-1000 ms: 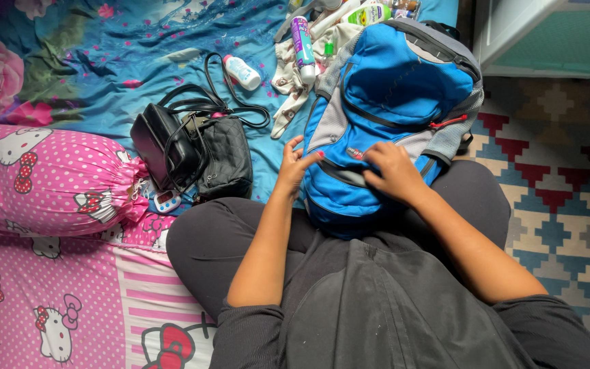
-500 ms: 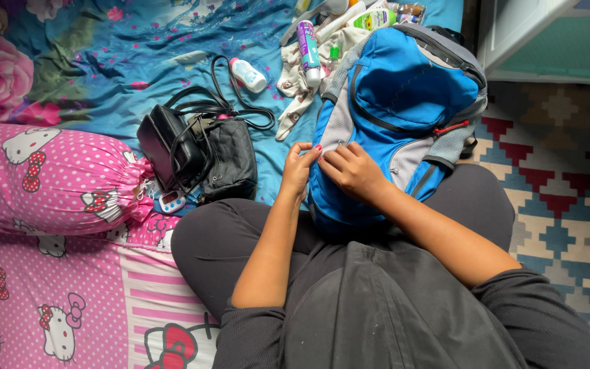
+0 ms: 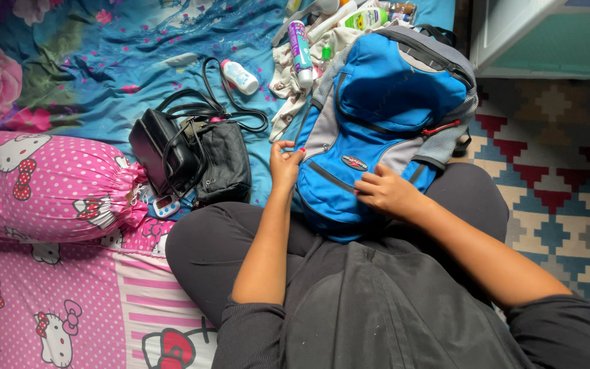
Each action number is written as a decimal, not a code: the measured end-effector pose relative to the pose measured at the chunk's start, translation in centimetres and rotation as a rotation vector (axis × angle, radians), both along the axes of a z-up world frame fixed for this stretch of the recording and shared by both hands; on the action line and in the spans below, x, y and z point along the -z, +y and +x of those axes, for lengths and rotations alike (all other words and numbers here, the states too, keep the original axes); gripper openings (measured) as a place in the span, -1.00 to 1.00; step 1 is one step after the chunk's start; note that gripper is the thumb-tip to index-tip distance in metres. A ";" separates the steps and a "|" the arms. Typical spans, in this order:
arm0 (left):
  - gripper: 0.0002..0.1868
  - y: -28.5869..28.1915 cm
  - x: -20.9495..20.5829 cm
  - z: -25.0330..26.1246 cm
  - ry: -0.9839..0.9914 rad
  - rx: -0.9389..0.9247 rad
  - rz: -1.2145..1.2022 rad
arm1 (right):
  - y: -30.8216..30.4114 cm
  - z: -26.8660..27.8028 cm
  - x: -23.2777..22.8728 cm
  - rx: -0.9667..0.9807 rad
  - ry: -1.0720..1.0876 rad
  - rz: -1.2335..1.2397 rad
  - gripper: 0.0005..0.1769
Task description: The person sits on a bed and packs personal items into bags. They place cards and small packets into a green sling bag, zip it, place a card into a black wallet and close it, then open a blue backpack and put bottles and other items into its compartments.
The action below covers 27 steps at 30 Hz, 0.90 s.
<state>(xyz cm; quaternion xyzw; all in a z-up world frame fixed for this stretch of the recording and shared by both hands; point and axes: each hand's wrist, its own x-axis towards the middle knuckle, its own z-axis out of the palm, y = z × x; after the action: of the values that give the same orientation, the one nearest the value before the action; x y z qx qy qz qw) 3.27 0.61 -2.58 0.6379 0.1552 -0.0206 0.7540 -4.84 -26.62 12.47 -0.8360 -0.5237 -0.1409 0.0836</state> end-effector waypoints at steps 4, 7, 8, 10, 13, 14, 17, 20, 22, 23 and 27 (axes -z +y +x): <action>-0.56 -0.7 0.8 0.0 0.027 0.045 0.226 | -2.5 -0.9 -0.4 0.073 0.256 0.057 -0.73; -0.47 -1.3 -0.6 0.4 0.037 0.046 0.701 | -4.1 -0.1 -0.6 0.204 0.491 0.289 -0.68; -0.39 -1.5 -1.3 0.7 -0.054 0.009 0.868 | -5.0 0.6 -0.5 0.275 0.507 0.427 -0.68; -0.30 -2.5 -2.7 1.3 -0.207 -0.036 1.047 | -6.6 1.8 -0.1 0.563 0.349 0.508 -0.68; -0.36 -4.8 -3.7 1.4 -0.255 0.032 1.015 | -8.0 2.7 1.4 0.992 0.031 0.321 -0.65; -0.41 -5.9 -3.7 1.8 -0.196 0.113 0.956 | -8.2 2.8 1.9 1.099 -0.042 0.256 -0.63; -0.55 -9.6 -2.4 3.0 -0.133 0.367 0.448 | -7.5 2.9 3.4 1.049 -0.085 0.137 -0.80; -0.65 -13.5 -0.5 3.0 0.033 0.581 0.294 | -5.4 2.6 4.5 0.994 0.073 0.166 -0.76; -0.57 -15.4 0.1 2.8 0.087 0.671 0.218 | -3.4 1.9 4.8 0.870 0.128 0.264 -0.79; -0.55 -15.6 0.1 2.7 0.102 0.661 0.292 | -2.6 1.4 4.7 0.827 0.122 0.282 -0.80; -0.51 -15.9 -1.2 2.0 0.199 0.616 0.262 | -2.2 0.9 3.5 0.721 0.182 0.409 -0.81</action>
<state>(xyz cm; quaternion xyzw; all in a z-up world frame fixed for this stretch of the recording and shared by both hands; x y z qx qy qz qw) 5.30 -15.26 -1.40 0.7412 0.0295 -0.2893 0.6051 -3.98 -28.84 8.98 -0.9409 -0.1496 -0.1878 0.2389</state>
